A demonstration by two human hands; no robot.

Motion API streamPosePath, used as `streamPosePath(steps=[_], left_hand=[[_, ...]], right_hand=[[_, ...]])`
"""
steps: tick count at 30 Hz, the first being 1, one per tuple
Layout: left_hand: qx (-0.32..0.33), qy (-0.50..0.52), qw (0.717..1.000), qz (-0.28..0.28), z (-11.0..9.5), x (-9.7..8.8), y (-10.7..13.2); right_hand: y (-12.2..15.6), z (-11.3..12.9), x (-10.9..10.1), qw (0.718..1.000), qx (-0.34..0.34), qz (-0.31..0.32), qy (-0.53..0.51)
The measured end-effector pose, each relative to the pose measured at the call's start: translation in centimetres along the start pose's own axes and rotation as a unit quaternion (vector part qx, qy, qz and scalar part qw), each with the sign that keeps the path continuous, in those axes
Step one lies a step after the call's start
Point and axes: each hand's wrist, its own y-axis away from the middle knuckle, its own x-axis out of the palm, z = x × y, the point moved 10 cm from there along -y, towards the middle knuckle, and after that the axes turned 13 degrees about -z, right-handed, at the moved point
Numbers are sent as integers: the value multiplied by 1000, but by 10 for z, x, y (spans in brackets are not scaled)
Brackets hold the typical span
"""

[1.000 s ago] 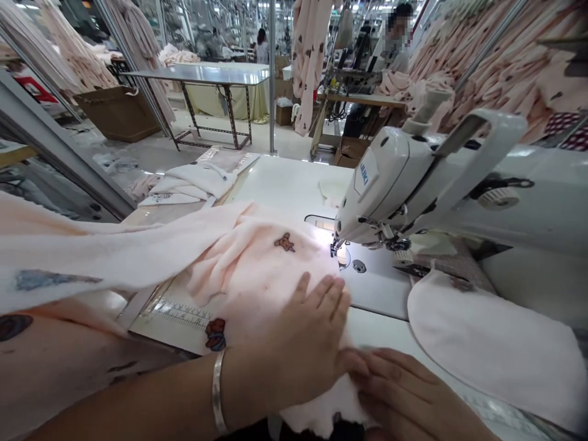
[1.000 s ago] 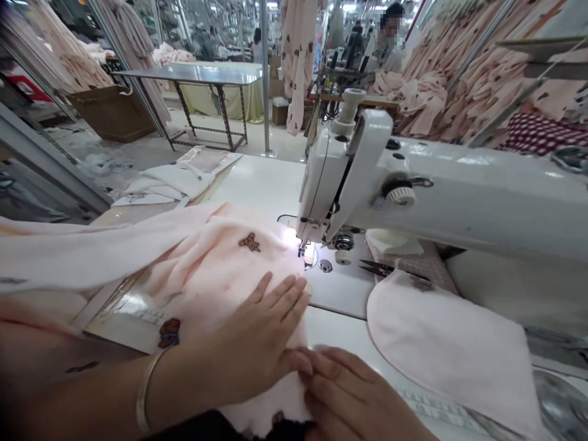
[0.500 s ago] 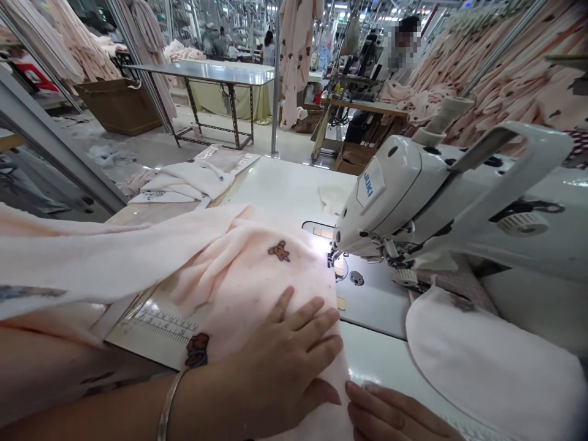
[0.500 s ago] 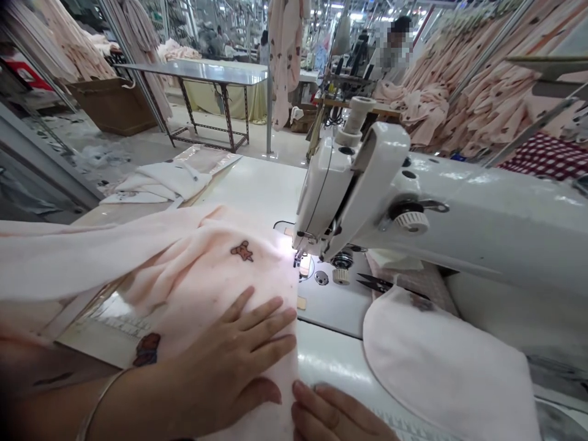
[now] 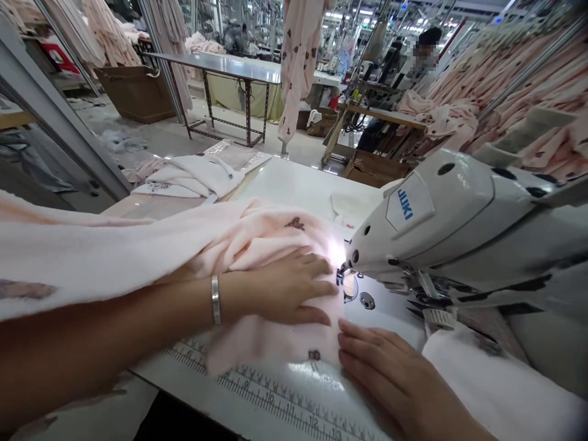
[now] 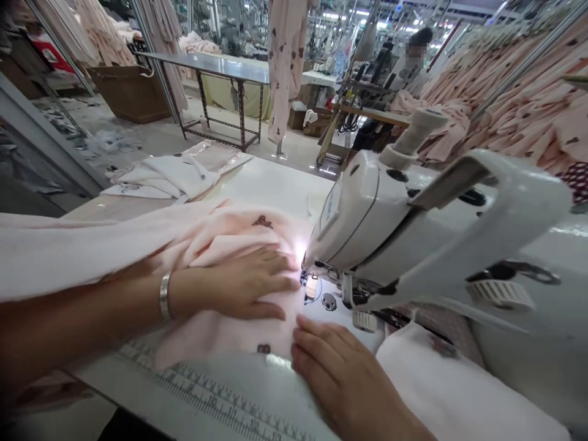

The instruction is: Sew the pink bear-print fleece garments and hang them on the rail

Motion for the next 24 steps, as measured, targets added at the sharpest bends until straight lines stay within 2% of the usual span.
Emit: streamPosePath(steps=[3,10,13,16,18,20,22,24], left_hand=[[5,-18,1000,-19,21,-2,-14],[-10,-45,997,-55,66,-1,-43],[-19,-67,996,-64,82,-5,-53],[-50,-88,994,-51,82,-4,-48],[-116,-112,986,-35,67,-1,-28],[-179,-140,974,-22,33,3,4],[-144,-147,979,-7,-25,8,32],[-158,-138,978,8,-60,9,54]], right_hand=[[1,-24,9,999,24,11,19],[6,-70,25,985,77,33,151],[5,-78,24,982,97,25,160],[0,-67,17,985,91,21,146],[-7,-48,8,991,84,9,108],[-15,-22,-1,995,71,-16,65],[-19,7,-5,998,41,-38,36],[-14,32,2,999,19,-24,12]])
